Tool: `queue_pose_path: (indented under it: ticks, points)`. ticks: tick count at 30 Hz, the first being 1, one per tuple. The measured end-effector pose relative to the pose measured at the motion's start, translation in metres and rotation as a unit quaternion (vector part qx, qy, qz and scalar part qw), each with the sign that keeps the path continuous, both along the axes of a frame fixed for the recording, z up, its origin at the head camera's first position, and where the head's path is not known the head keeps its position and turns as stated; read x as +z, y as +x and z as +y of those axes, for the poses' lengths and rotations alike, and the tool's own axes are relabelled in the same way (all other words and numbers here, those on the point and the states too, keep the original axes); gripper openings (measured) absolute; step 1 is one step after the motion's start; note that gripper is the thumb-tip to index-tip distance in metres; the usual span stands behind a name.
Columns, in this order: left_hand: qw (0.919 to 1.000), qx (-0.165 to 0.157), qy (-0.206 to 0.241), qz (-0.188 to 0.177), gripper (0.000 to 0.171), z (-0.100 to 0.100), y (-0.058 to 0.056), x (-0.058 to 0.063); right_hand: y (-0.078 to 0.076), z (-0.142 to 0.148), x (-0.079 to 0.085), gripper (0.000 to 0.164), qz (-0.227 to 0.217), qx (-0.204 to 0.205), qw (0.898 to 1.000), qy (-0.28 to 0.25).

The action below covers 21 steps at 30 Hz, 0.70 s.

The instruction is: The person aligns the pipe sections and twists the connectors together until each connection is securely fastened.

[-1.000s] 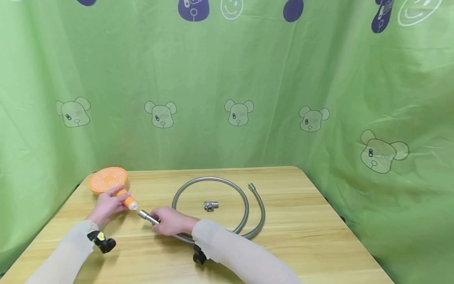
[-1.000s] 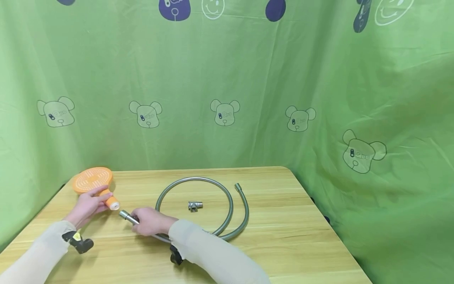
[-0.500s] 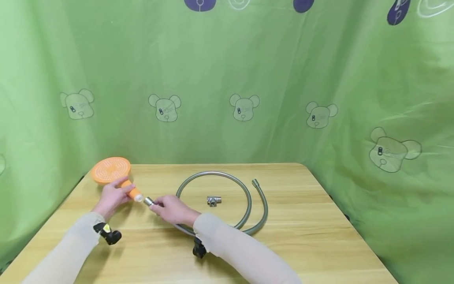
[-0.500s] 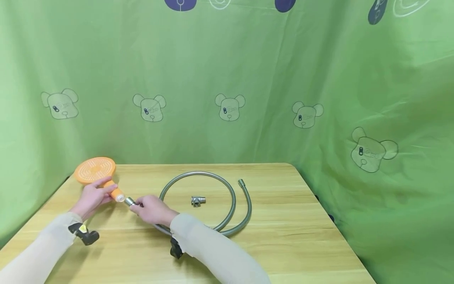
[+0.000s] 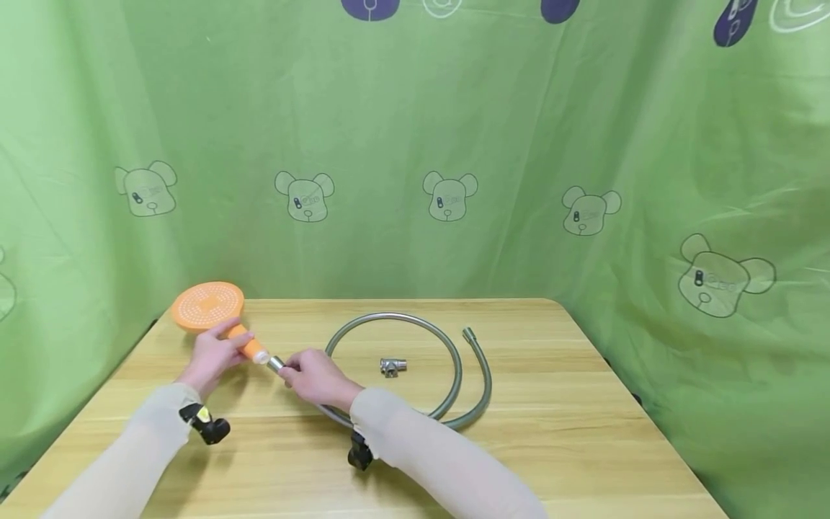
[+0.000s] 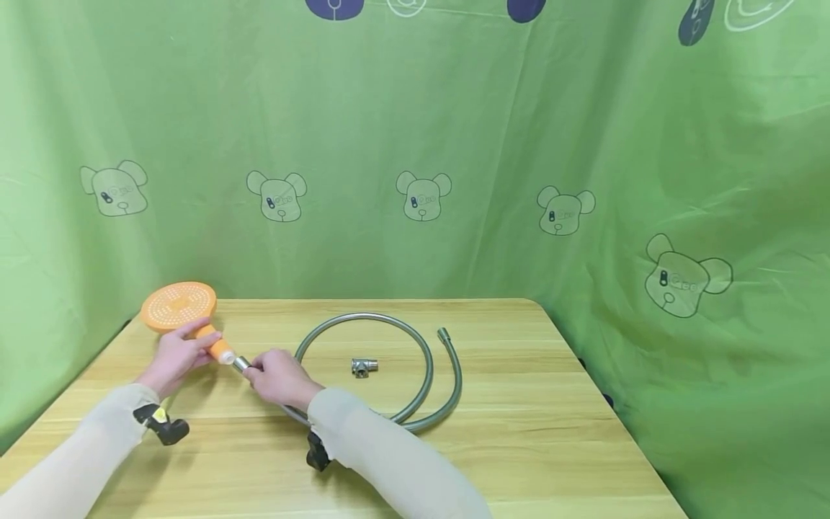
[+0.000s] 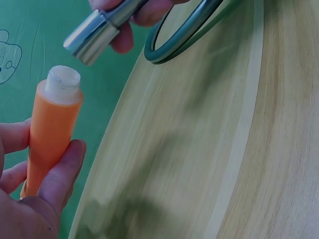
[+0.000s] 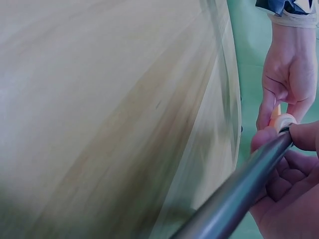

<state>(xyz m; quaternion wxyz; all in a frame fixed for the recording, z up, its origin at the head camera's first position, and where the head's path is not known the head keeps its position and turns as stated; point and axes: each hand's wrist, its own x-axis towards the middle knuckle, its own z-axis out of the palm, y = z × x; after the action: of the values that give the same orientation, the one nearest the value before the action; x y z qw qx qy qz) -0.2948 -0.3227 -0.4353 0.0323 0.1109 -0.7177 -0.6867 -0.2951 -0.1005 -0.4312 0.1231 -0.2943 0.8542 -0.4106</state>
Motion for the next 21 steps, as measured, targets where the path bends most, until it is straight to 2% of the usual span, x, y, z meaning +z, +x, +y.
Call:
queue_pose_path:
  ticks: [7,14,21]
  points:
    - [0.9996,0.008,-0.024,0.010,0.072,0.007,0.001,0.003,0.001,-0.002,-0.001,0.027,-0.006,-0.029,1.000,-0.008]
    - [0.9990,0.017,-0.040,0.012,0.071,0.013,0.001,0.005,0.001,-0.006,-0.002,0.025,0.017,-0.051,0.999,0.001]
    - [0.9987,0.021,-0.038,0.026,0.069,0.021,0.003,0.007,0.002,-0.009,-0.001,0.024,0.047,-0.069,0.996,0.020]
